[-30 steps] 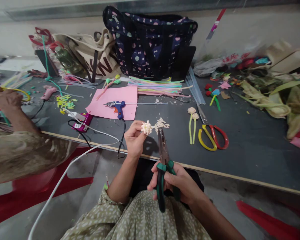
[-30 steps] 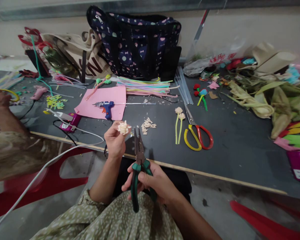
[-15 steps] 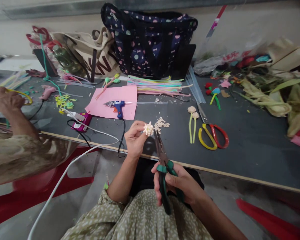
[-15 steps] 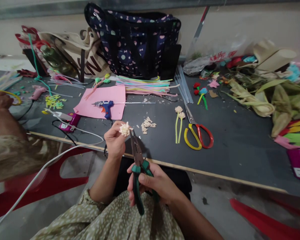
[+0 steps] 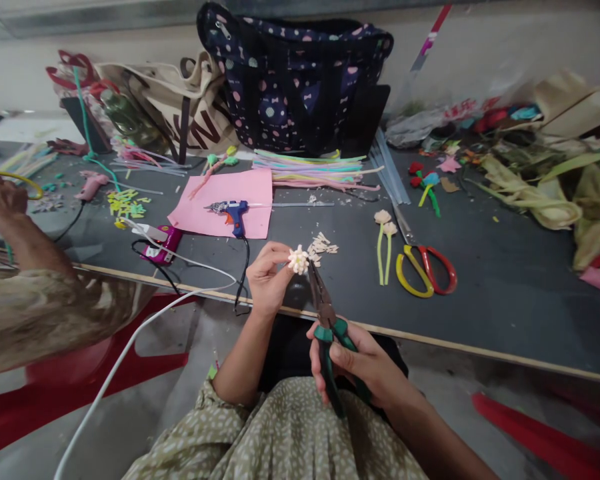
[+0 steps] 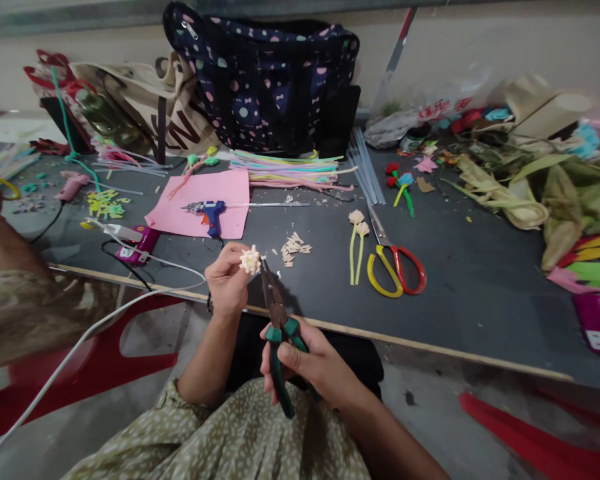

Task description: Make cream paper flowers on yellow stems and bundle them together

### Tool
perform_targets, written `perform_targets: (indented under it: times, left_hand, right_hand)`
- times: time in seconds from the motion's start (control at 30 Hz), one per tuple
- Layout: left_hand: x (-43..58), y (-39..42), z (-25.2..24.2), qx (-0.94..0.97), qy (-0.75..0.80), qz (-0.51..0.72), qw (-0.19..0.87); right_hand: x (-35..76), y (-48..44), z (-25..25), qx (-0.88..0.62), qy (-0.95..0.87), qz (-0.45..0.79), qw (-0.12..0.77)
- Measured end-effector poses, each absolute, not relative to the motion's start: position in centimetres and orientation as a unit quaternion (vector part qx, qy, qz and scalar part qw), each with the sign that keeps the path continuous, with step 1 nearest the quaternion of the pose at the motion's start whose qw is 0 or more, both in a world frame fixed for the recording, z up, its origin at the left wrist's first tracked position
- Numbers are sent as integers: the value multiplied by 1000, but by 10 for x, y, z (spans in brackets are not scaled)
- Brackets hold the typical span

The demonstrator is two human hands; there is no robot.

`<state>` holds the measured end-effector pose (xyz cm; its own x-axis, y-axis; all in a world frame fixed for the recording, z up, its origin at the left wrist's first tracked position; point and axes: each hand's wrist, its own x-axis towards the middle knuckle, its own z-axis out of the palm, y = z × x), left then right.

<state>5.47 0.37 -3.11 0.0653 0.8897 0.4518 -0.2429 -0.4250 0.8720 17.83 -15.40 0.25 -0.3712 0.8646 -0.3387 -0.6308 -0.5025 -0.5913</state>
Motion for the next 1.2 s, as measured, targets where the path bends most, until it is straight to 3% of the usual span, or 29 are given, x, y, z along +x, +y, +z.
perform_targets:
  times: [0.57, 1.2]
  left_hand:
    - [50, 2, -26, 593, 320, 607, 422]
    - [54, 4, -26, 590, 302, 604, 443]
  right_hand:
    - [173, -153, 12, -497, -272, 702, 432]
    - [183, -154, 6, -417, -263, 743, 452]
